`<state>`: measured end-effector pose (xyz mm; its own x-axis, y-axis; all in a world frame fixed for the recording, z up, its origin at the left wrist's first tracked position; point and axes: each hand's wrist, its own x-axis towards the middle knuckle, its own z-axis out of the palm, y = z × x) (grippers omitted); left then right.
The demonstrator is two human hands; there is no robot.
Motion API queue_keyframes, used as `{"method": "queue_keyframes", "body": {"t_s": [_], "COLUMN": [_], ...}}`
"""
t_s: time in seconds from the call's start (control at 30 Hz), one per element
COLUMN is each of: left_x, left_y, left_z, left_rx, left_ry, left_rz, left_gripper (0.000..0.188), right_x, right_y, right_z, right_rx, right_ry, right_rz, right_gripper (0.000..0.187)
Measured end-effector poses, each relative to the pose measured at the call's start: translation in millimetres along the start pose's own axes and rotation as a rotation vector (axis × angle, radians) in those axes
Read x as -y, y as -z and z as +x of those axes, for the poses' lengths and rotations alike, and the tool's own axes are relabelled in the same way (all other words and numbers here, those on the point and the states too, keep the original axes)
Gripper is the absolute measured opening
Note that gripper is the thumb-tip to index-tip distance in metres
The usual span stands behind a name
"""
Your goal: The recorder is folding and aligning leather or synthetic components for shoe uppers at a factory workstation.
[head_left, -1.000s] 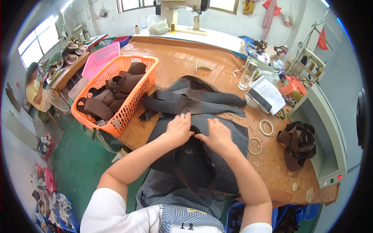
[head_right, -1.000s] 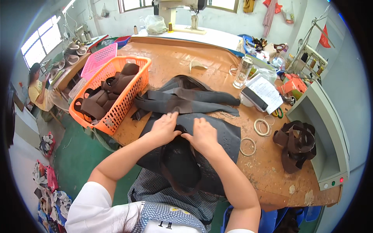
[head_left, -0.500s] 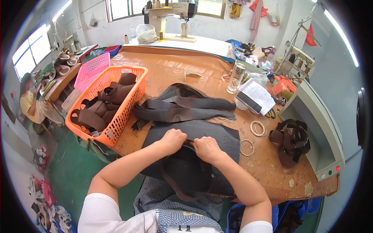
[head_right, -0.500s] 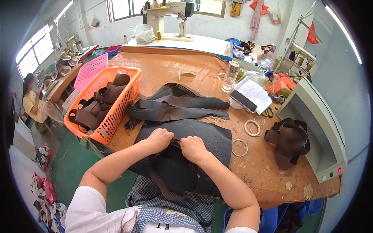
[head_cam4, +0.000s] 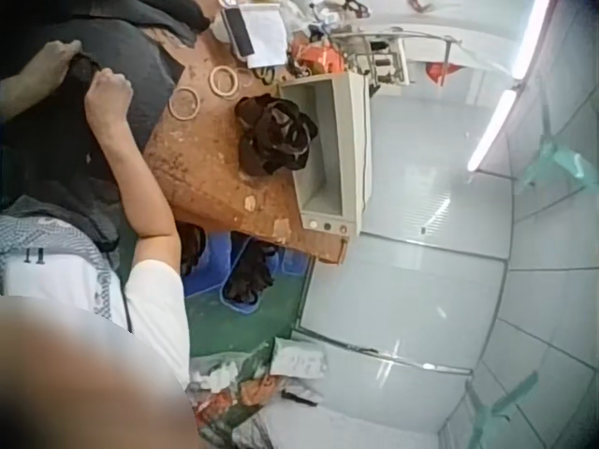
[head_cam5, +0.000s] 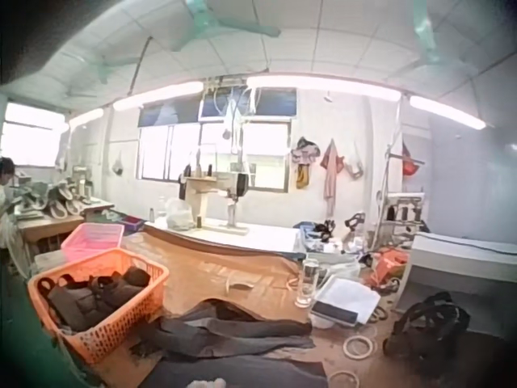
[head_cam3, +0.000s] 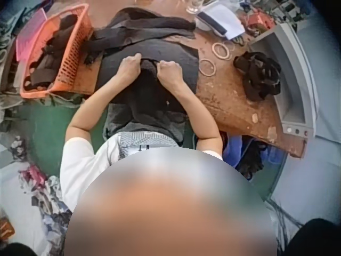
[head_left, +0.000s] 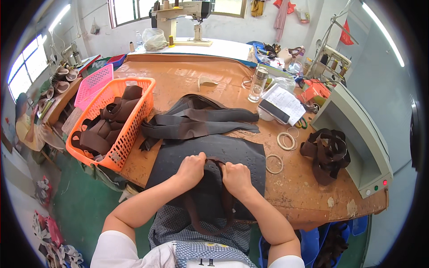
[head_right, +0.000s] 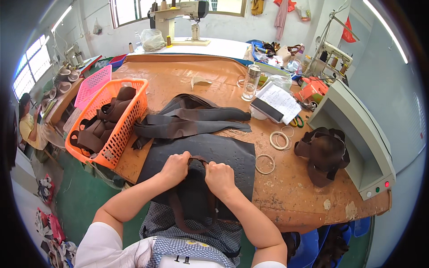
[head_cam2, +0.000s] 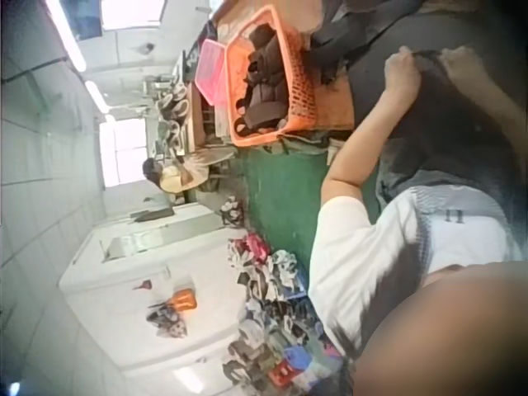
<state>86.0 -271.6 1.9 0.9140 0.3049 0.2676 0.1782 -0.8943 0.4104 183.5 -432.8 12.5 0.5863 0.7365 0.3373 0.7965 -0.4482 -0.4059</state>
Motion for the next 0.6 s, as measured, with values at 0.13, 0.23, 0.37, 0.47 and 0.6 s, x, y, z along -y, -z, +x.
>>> {"method": "queue_keyframes", "body": {"t_s": [0.13, 0.23, 0.37, 0.47, 0.6], "left_x": [1.6, -11.6, -39.8, -40.3, -12.1], "left_y": [-8.2, -14.1, 13.8, 42.9, 80.8], "left_z": [11.1, 14.6, 5.1, -4.7, -32.1], "left_rx": [0.006, 0.076, 0.250, -0.029, -0.119], "left_ry": [-0.100, -0.215, -0.064, -0.154, 0.063], "left_rz": [-0.007, 0.056, 0.072, -0.037, -0.239], "left_gripper": [0.007, 0.010, 0.039, 0.053, 0.053], "right_x": [-14.2, -24.8, -33.7, -64.7, -134.2], "right_y": [7.9, 15.5, 9.8, 37.9, 141.5], "right_z": [-4.6, -13.4, -20.7, -15.2, 12.5], "right_rx": [-0.023, 0.009, 0.000, -0.134, -0.181], "right_ry": [-0.038, -0.022, 0.000, -0.045, -0.399], "right_rz": [-0.051, -0.189, -0.211, -0.187, -0.607], "right_gripper": [0.037, 0.034, 0.038, 0.029, 0.030]}}
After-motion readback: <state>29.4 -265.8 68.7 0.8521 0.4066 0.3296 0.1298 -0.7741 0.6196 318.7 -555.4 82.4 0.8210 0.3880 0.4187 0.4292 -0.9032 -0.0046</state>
